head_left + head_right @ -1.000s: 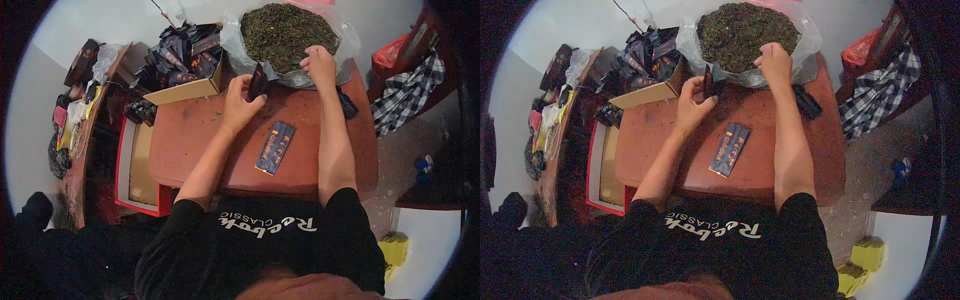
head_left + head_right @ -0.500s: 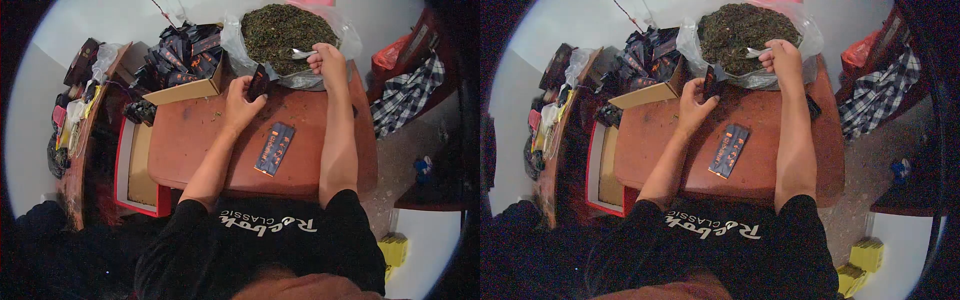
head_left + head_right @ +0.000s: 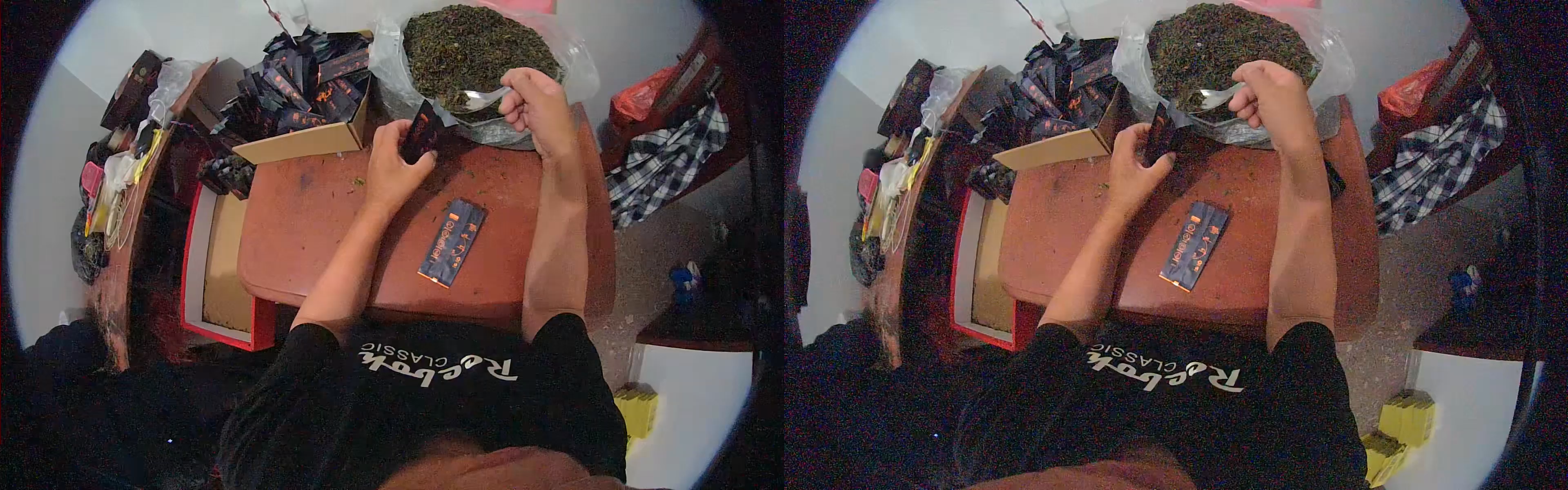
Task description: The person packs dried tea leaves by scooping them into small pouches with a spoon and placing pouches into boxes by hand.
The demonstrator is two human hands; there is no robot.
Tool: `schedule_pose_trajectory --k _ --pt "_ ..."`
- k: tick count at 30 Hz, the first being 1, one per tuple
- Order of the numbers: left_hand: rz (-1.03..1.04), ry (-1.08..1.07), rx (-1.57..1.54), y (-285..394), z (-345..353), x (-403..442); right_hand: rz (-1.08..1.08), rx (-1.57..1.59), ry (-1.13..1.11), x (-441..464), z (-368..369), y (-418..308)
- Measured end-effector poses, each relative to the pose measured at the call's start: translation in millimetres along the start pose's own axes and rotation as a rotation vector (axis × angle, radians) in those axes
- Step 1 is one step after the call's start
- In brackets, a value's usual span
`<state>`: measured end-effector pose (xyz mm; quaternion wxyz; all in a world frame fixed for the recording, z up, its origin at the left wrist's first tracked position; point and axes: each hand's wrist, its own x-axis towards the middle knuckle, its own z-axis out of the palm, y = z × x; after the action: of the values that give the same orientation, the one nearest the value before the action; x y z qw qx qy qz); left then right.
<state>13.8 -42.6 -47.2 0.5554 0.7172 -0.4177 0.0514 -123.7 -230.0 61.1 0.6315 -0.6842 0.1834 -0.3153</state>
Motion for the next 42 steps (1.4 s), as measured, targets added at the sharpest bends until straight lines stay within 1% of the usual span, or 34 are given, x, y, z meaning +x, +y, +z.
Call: schedule_pose_trajectory --k 3,6,9,10,13,16,20,23,26,29,32,35,36,39,42 --pt "-0.025 -0.015 0.012 2 -2 0 0.013 -0.111 -0.021 -4 9 -5" --pt "-0.027 -0.028 0.028 2 -2 -1 -0.095 -0.357 -0.029 -12 23 -13" --pt "-0.017 -0.033 0.006 -1 -1 -1 -0.279 -0.626 -0.159 -22 39 -20" --pt "-0.013 -0.033 0.013 -1 -1 -1 -0.451 -0.740 -0.209 -23 41 -15" --pt "-0.021 -0.033 0.018 -1 -2 -2 -0.397 -0.808 -0.230 -33 54 -22" --pt "-0.061 -0.033 -0.022 -3 -3 -3 -0.527 -0.778 -0.175 -32 51 -22" --pt "-0.089 -0.033 -0.060 -8 -5 -3 -0.250 -0.500 0.138 -35 37 -38" --pt "-0.076 -0.020 -0.048 -4 -8 -3 -0.218 -0.575 0.223 -15 7 -16" --pt "-0.072 -0.023 -0.027 -6 -7 -3 -0.121 -0.638 0.233 -7 -6 -2" --pt "-0.095 -0.033 -0.034 -9 -5 -2 -0.017 -0.675 0.173 3 -3 11" --pt "-0.108 -0.046 -0.022 -3 -8 -1 -0.087 -0.492 0.148 17 14 46" --pt "-0.143 -0.043 -0.074 -10 -4 -1 -0.040 -0.315 0.176 17 34 54" --pt "-0.161 -0.040 -0.107 -11 -3 -1 -0.035 -0.296 0.225 20 36 59" --pt "-0.078 0.030 -0.109 -12 -1 -1 -0.034 -0.163 0.226 20 32 63" --pt "-0.111 -0.018 -0.068 -8 -5 -2 0.032 -0.127 0.237 20 27 57"
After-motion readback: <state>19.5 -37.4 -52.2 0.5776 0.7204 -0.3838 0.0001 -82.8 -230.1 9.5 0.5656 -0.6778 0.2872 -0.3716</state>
